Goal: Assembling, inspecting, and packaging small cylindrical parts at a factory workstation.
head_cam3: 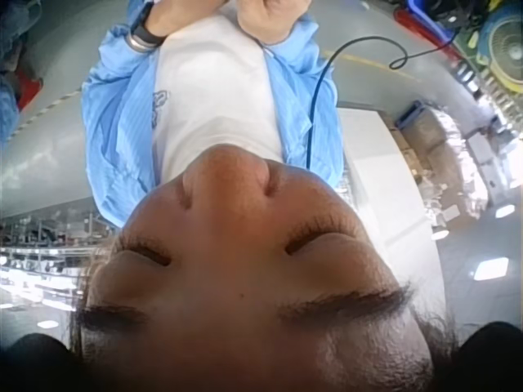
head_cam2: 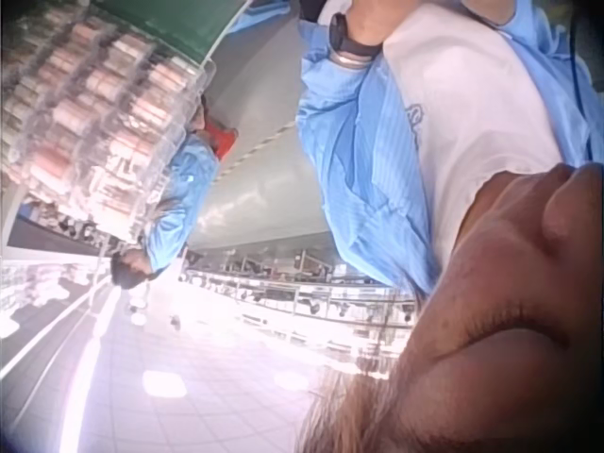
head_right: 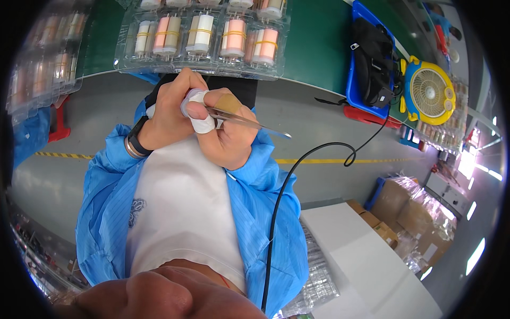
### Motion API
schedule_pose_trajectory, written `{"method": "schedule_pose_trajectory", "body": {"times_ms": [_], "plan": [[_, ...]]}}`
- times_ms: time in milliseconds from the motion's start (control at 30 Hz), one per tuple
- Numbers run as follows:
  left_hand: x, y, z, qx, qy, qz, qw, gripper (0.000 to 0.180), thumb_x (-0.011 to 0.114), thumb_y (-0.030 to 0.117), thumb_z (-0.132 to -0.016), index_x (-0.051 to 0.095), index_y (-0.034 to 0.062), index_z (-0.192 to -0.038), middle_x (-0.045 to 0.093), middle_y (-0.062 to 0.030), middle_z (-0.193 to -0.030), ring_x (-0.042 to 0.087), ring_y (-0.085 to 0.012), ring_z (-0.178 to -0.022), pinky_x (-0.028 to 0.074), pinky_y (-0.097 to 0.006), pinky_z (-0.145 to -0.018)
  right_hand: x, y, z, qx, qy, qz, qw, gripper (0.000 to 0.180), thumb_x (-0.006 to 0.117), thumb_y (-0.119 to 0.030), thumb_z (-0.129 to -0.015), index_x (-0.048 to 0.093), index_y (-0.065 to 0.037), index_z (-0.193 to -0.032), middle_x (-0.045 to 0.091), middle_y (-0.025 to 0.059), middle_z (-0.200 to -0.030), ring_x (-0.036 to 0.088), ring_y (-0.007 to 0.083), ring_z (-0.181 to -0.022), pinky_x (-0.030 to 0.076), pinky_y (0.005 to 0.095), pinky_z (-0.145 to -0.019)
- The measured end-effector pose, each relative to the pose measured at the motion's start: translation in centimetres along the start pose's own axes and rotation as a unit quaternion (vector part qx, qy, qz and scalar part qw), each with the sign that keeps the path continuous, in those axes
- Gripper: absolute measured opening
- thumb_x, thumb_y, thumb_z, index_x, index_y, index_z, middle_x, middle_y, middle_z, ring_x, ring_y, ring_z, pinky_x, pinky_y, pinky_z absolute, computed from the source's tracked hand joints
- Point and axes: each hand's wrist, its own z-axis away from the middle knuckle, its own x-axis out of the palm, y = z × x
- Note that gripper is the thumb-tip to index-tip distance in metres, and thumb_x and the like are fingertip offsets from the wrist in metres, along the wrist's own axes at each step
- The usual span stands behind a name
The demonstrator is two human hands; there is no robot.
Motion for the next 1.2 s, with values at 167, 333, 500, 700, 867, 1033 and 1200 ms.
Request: {"method": "schedule_pose_trajectory", "body": {"times_ms": [167,333,500,700,867,1033,1200], "plan": [[0.1,-0.1,0.1,-0.008,0.001,0.0,1.0,0.04,0.079,0.003,-0.064,0.047,0.0026,-0.088,0.056,-0.0105,-0.078,0.058,-0.0221,-0.066,0.045,-0.028,-0.059,0.5,-0.2,0.0,0.018,0.032,-0.029,0.999,0.019,0.065,-0.013,-0.087,0.055,0.003,-0.089,0.059,0.0113,-0.073,0.051,0.0131,-0.055,0.04,0.0241,-0.049],[0.1,0.0,0.2,-0.025,-0.005,0.007,1.0,0.039,0.078,0.002,-0.064,0.047,0.0027,-0.088,0.056,-0.0102,-0.078,0.057,-0.0221,-0.066,0.045,-0.028,-0.058,0.7,-0.2,0.1,0.059,0.065,-0.08,0.993,0.019,0.068,-0.012,-0.085,0.057,0.003,-0.081,0.059,0.011,-0.072,0.054,0.0181,-0.06,0.044,0.0257,-0.054],[0.0,0.0,0.2,-0.026,-0.006,0.004,1.0,0.038,0.078,0.003,-0.065,0.047,0.0027,-0.087,0.056,-0.0107,-0.078,0.057,-0.0233,-0.065,0.045,-0.028,-0.058,0.5,0.2,0.1,0.044,0.031,-0.061,0.997,0.017,0.068,-0.011,-0.085,0.059,0.004,-0.085,0.06,0.0121,-0.074,0.057,0.0187,-0.06,0.045,0.0265,-0.053],[-0.5,-0.2,-0.1,0.045,0.001,-0.103,0.994,0.037,0.076,0.006,-0.062,0.047,0.0069,-0.083,0.056,-0.0099,-0.069,0.059,-0.0312,-0.064,0.044,-0.037,-0.053,-0.6,-0.1,-2.1,-0.064,-0.133,0.053,0.988,0.014,0.068,-0.006,-0.08,0.06,0.004,-0.085,0.061,0.0145,-0.075,0.058,0.0226,-0.058,0.046,0.0286,-0.051],[-0.7,0.5,-0.4,-0.056,-0.025,0.024,0.998,0.035,0.075,0.005,-0.062,0.047,0.0057,-0.082,0.058,-0.0114,-0.07,0.06,-0.0307,-0.064,0.046,-0.034,-0.054,-1.0,-0.6,-1.8,0.02,-0.059,-0.03,0.998,0.012,0.065,-0.006,-0.084,0.059,0.004,-0.085,0.061,0.0116,-0.076,0.059,0.0188,-0.062,0.046,0.0281,-0.055],[-1.1,0.6,-0.3,-0.088,-0.059,0.059,0.993,0.036,0.079,0.01,-0.066,0.05,0.0038,-0.086,0.052,-0.0057,-0.077,0.052,-0.015,-0.065,0.043,-0.026,-0.06,-0.2,0.6,-0.7,0.036,0.033,-0.154,0.987,0.014,0.063,-0.008,-0.088,0.058,0.005,-0.09,0.061,0.0114,-0.081,0.057,0.0175,-0.067,0.046,0.028,-0.06],[-0.9,0.6,-0.2,-0.079,-0.053,0.055,0.994,0.036,0.08,0.011,-0.067,0.051,0.0036,-0.087,0.053,-0.0048,-0.076,0.052,-0.0141,-0.066,0.043,-0.026,-0.061,-0.1,1.0,-0.6,0.032,0.018,-0.124,0.992,0.016,0.064,-0.009,-0.087,0.059,0.006,-0.091,0.061,0.0117,-0.082,0.057,0.018,-0.068,0.046,0.0278,-0.06]]}}
